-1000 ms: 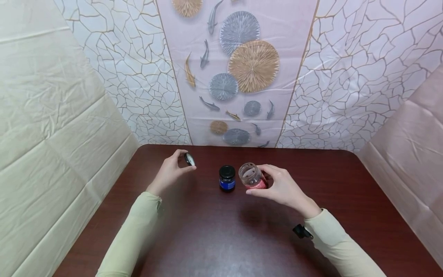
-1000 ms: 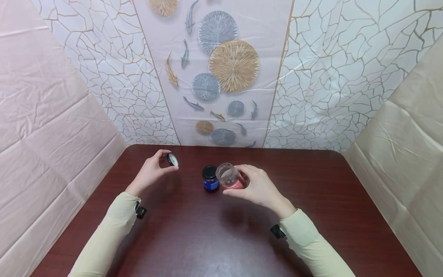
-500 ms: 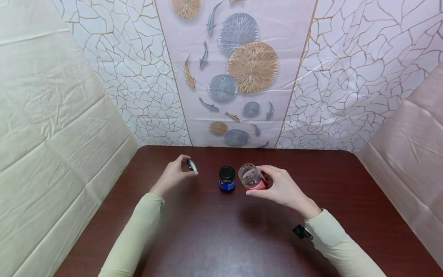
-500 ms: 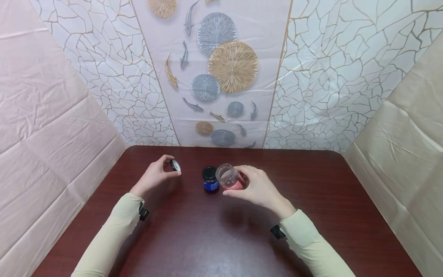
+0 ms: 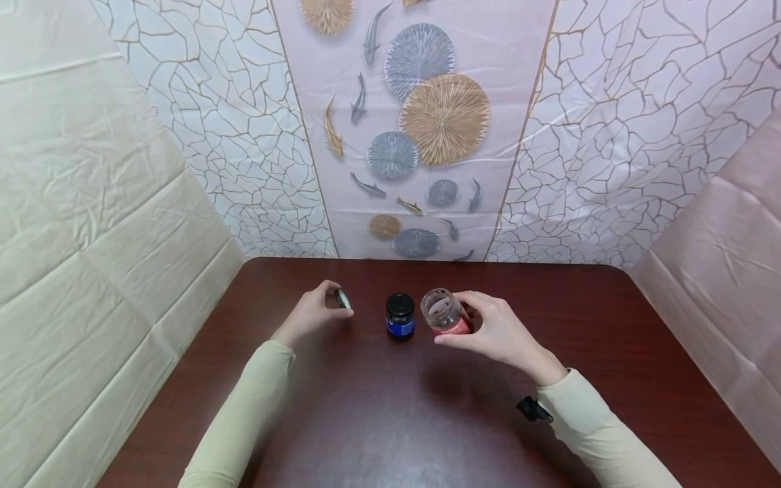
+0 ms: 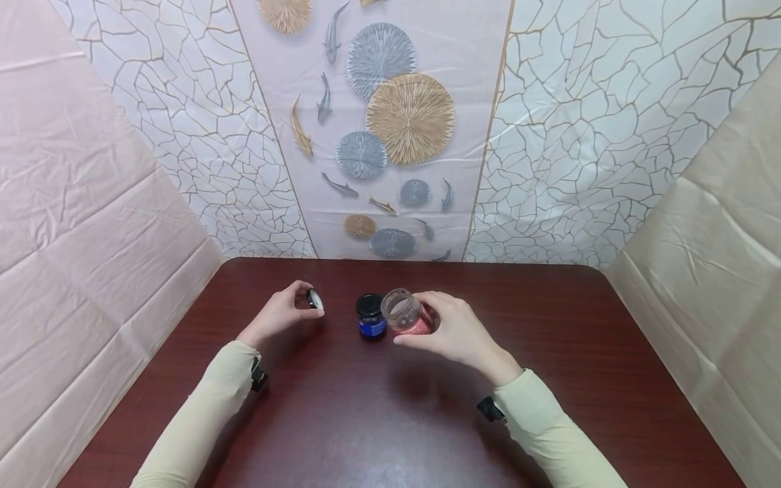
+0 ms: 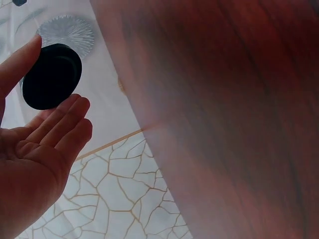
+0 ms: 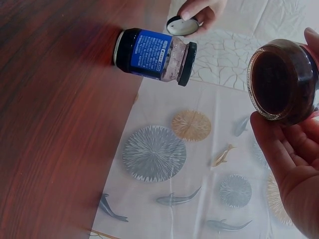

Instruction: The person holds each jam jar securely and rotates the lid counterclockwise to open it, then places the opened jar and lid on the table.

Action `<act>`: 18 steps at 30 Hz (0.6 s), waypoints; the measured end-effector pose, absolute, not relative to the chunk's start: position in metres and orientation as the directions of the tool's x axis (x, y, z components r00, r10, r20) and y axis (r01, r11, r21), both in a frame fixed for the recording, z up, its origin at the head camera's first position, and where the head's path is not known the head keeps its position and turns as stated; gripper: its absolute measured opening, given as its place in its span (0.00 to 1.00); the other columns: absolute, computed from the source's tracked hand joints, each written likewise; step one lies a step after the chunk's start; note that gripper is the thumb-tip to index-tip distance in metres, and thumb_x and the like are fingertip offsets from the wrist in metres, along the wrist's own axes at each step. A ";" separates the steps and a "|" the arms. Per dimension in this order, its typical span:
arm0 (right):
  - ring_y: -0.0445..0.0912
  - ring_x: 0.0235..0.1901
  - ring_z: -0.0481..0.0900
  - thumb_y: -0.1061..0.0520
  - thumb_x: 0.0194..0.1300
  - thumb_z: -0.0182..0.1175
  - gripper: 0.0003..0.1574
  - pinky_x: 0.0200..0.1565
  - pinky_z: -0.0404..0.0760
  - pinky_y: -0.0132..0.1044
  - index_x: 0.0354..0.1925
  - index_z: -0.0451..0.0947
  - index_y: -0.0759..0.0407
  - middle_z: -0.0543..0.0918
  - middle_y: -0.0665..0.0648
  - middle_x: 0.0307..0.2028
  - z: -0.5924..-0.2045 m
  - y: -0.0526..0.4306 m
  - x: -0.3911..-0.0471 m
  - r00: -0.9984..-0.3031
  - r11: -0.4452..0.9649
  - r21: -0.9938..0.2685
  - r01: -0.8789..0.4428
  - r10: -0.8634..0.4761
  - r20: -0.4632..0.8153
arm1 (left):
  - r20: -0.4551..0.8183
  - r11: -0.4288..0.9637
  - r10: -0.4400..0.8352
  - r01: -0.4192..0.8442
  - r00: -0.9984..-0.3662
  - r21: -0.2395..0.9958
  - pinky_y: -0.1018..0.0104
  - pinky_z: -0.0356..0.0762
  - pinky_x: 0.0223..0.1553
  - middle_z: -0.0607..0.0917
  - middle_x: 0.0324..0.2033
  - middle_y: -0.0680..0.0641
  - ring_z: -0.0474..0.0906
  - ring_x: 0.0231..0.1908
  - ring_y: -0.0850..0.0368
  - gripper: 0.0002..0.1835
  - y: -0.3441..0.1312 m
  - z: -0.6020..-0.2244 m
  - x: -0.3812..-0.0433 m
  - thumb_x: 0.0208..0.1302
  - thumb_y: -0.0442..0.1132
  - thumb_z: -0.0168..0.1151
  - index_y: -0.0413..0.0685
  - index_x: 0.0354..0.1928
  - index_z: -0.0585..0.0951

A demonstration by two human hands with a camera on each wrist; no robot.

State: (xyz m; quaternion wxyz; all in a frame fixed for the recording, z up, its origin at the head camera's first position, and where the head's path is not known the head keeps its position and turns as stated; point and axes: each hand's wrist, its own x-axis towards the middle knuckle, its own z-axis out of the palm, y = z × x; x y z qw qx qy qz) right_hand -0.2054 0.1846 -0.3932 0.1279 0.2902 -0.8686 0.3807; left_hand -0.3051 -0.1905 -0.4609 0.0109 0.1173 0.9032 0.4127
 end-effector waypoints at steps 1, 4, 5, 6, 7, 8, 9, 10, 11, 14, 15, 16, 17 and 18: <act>0.38 0.37 0.80 0.30 0.45 0.78 0.43 0.36 0.83 0.34 0.56 0.80 0.45 0.83 0.41 0.45 -0.393 0.185 -0.205 -0.798 0.541 -0.587 -0.603 -0.407 0.445 | 0.074 0.635 0.220 0.200 -0.973 0.747 0.52 0.73 0.56 0.83 0.46 0.48 0.78 0.52 0.49 0.33 -0.190 -0.462 -0.305 0.56 0.50 0.77 0.46 0.59 0.74; 0.38 0.37 0.81 0.31 0.46 0.78 0.42 0.37 0.83 0.34 0.56 0.80 0.45 0.83 0.41 0.45 -0.393 0.185 -0.206 -0.795 0.537 -0.587 -0.606 -0.408 0.449 | 0.071 0.649 0.223 0.202 -0.972 0.733 0.52 0.72 0.57 0.83 0.46 0.48 0.77 0.52 0.50 0.32 -0.189 -0.464 -0.307 0.56 0.48 0.77 0.45 0.59 0.74; 0.38 0.37 0.81 0.31 0.46 0.78 0.42 0.37 0.83 0.34 0.56 0.80 0.45 0.83 0.41 0.45 -0.393 0.185 -0.206 -0.795 0.536 -0.587 -0.606 -0.407 0.449 | 0.072 0.653 0.224 0.204 -0.972 0.730 0.51 0.72 0.57 0.83 0.47 0.47 0.77 0.52 0.49 0.32 -0.188 -0.464 -0.306 0.56 0.48 0.77 0.44 0.58 0.74; 0.38 0.37 0.81 0.31 0.46 0.78 0.42 0.37 0.83 0.34 0.56 0.80 0.45 0.83 0.41 0.45 -0.393 0.185 -0.206 -0.795 0.536 -0.587 -0.607 -0.407 0.449 | 0.072 0.657 0.222 0.204 -0.972 0.726 0.51 0.72 0.57 0.84 0.47 0.46 0.77 0.52 0.49 0.32 -0.187 -0.465 -0.306 0.56 0.48 0.77 0.44 0.58 0.74; 0.38 0.37 0.81 0.31 0.46 0.78 0.42 0.37 0.83 0.34 0.56 0.80 0.45 0.83 0.41 0.45 -0.393 0.185 -0.206 -0.795 0.535 -0.587 -0.607 -0.408 0.450 | 0.070 0.660 0.224 0.205 -0.972 0.723 0.51 0.72 0.58 0.84 0.47 0.46 0.78 0.52 0.48 0.32 -0.187 -0.465 -0.307 0.56 0.48 0.77 0.44 0.58 0.74; 0.38 0.37 0.81 0.31 0.46 0.78 0.42 0.37 0.83 0.34 0.56 0.80 0.45 0.83 0.41 0.45 -0.393 0.185 -0.206 -0.795 0.536 -0.587 -0.607 -0.407 0.450 | 0.068 0.662 0.225 0.203 -0.972 0.722 0.50 0.72 0.58 0.84 0.48 0.46 0.77 0.53 0.48 0.32 -0.186 -0.466 -0.307 0.56 0.48 0.77 0.44 0.58 0.74; 0.38 0.37 0.81 0.31 0.46 0.78 0.42 0.36 0.83 0.34 0.56 0.81 0.45 0.83 0.41 0.45 -0.393 0.185 -0.206 -0.795 0.536 -0.586 -0.607 -0.407 0.451 | 0.063 0.662 0.226 0.200 -0.972 0.722 0.50 0.72 0.58 0.84 0.48 0.45 0.77 0.53 0.48 0.32 -0.186 -0.467 -0.307 0.56 0.48 0.77 0.44 0.58 0.74; 0.38 0.37 0.81 0.31 0.46 0.78 0.42 0.36 0.83 0.34 0.55 0.81 0.45 0.83 0.41 0.45 -0.393 0.185 -0.206 -0.794 0.538 -0.585 -0.608 -0.406 0.452 | 0.058 0.664 0.228 0.199 -0.972 0.721 0.50 0.72 0.58 0.83 0.48 0.45 0.77 0.53 0.48 0.32 -0.185 -0.468 -0.307 0.56 0.48 0.77 0.44 0.58 0.74; 0.38 0.37 0.80 0.32 0.45 0.78 0.41 0.36 0.83 0.34 0.55 0.81 0.45 0.83 0.41 0.45 -0.394 0.185 -0.206 -0.794 0.538 -0.584 -0.608 -0.406 0.453 | 0.053 0.666 0.230 0.197 -0.972 0.719 0.50 0.72 0.58 0.83 0.49 0.45 0.77 0.53 0.48 0.32 -0.185 -0.469 -0.308 0.56 0.48 0.77 0.45 0.58 0.74; 0.38 0.36 0.80 0.32 0.45 0.79 0.41 0.36 0.82 0.34 0.55 0.81 0.45 0.83 0.41 0.44 -0.394 0.185 -0.206 -0.792 0.541 -0.578 -0.610 -0.405 0.457 | 0.030 0.668 0.237 0.185 -0.971 0.721 0.50 0.73 0.58 0.83 0.50 0.45 0.77 0.53 0.48 0.32 -0.184 -0.472 -0.309 0.56 0.49 0.77 0.46 0.59 0.74; 0.38 0.36 0.80 0.32 0.45 0.79 0.41 0.36 0.82 0.34 0.55 0.81 0.46 0.83 0.41 0.44 -0.394 0.185 -0.206 -0.791 0.542 -0.577 -0.611 -0.404 0.458 | 0.024 0.671 0.240 0.184 -0.970 0.718 0.50 0.73 0.57 0.83 0.50 0.45 0.77 0.53 0.48 0.32 -0.184 -0.473 -0.309 0.57 0.49 0.77 0.46 0.59 0.74; 0.38 0.36 0.80 0.33 0.45 0.79 0.41 0.36 0.82 0.34 0.55 0.81 0.46 0.83 0.41 0.44 -0.394 0.185 -0.206 -0.791 0.542 -0.576 -0.611 -0.404 0.459 | 0.019 0.673 0.241 0.181 -0.970 0.717 0.50 0.73 0.57 0.82 0.50 0.44 0.77 0.54 0.48 0.32 -0.183 -0.473 -0.309 0.57 0.49 0.76 0.46 0.59 0.74; 0.38 0.36 0.80 0.33 0.45 0.79 0.41 0.36 0.82 0.34 0.55 0.81 0.46 0.83 0.41 0.44 -0.394 0.185 -0.206 -0.792 0.542 -0.577 -0.611 -0.403 0.459 | 0.015 0.675 0.241 0.179 -0.970 0.716 0.49 0.73 0.57 0.82 0.51 0.44 0.77 0.54 0.47 0.32 -0.183 -0.473 -0.309 0.57 0.48 0.76 0.46 0.59 0.74; 0.38 0.36 0.80 0.33 0.45 0.79 0.41 0.36 0.82 0.34 0.55 0.81 0.46 0.83 0.41 0.44 -0.394 0.186 -0.206 -0.792 0.543 -0.577 -0.610 -0.403 0.459 | 0.012 0.678 0.241 0.177 -0.971 0.713 0.49 0.73 0.57 0.82 0.51 0.44 0.77 0.54 0.47 0.32 -0.182 -0.472 -0.308 0.57 0.48 0.76 0.46 0.60 0.74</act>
